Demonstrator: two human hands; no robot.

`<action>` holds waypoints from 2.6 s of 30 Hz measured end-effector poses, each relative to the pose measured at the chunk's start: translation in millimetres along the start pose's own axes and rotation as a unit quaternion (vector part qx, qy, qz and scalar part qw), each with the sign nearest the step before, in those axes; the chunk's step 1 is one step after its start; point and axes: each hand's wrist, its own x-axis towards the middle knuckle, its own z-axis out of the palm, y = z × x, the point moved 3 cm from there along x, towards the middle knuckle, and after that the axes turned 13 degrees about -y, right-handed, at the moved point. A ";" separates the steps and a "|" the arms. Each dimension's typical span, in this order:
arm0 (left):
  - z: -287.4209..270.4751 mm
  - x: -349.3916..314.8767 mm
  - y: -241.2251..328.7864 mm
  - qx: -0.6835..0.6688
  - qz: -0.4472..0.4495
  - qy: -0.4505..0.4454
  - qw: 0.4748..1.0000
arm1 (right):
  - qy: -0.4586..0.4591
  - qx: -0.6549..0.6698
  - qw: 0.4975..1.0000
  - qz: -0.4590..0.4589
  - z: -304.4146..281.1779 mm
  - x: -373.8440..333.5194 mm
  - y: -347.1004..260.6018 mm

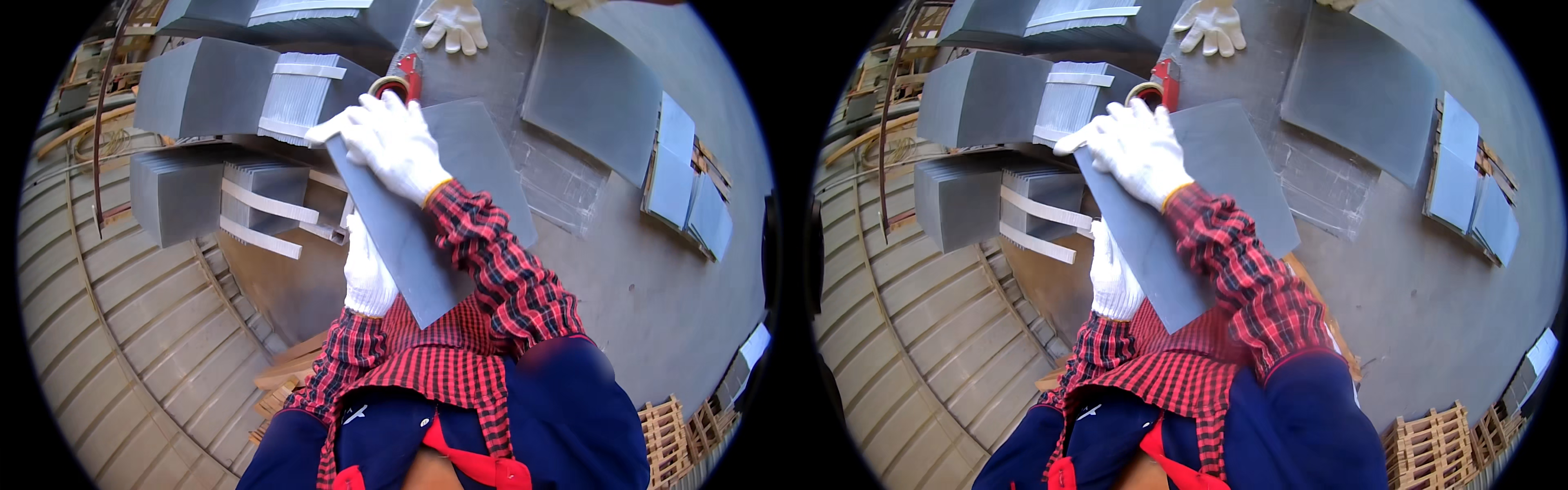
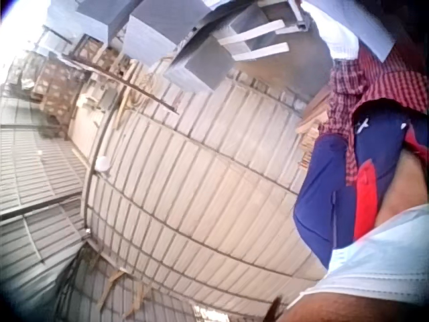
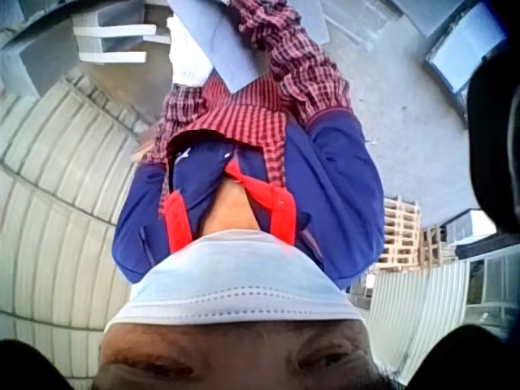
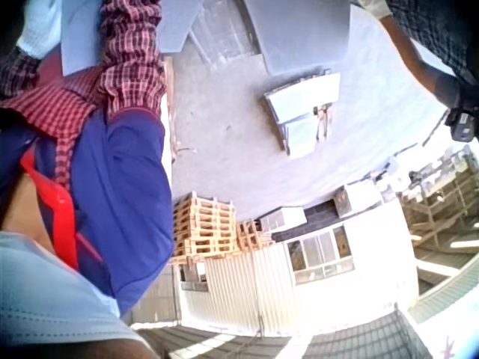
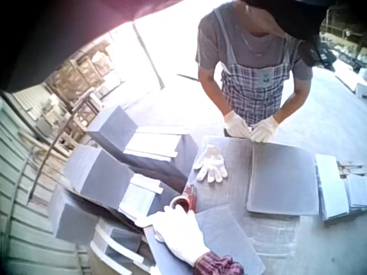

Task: The person places gray rectangular panels into clear plastic bags and then into a cardboard box. They use a red tape dispenser to seal the box flaps. The person repeats this process with multiple panels, stacking them in the box.

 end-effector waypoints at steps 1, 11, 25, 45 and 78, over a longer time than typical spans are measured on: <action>3.3 -1.2 -3.4 0.011 0.008 0.015 1.000 | -0.043 0.007 0.997 0.064 7.5 -2.1 24.6; 20.3 0.0 -6.0 0.044 -0.022 0.044 0.998 | -0.106 -0.068 0.968 0.218 -8.0 -122.8 111.7; 19.5 -0.3 -2.2 0.001 -0.046 -0.037 0.998 | -0.039 0.073 0.982 0.168 -44.8 -183.4 17.3; 13.4 2.4 2.8 0.036 -0.021 0.001 0.999 | 0.001 0.072 0.997 0.042 -15.4 -103.0 43.8; 11.7 -4.0 -8.9 0.034 -0.067 0.010 0.997 | -0.093 -0.012 0.952 0.291 -55.6 -252.2 55.6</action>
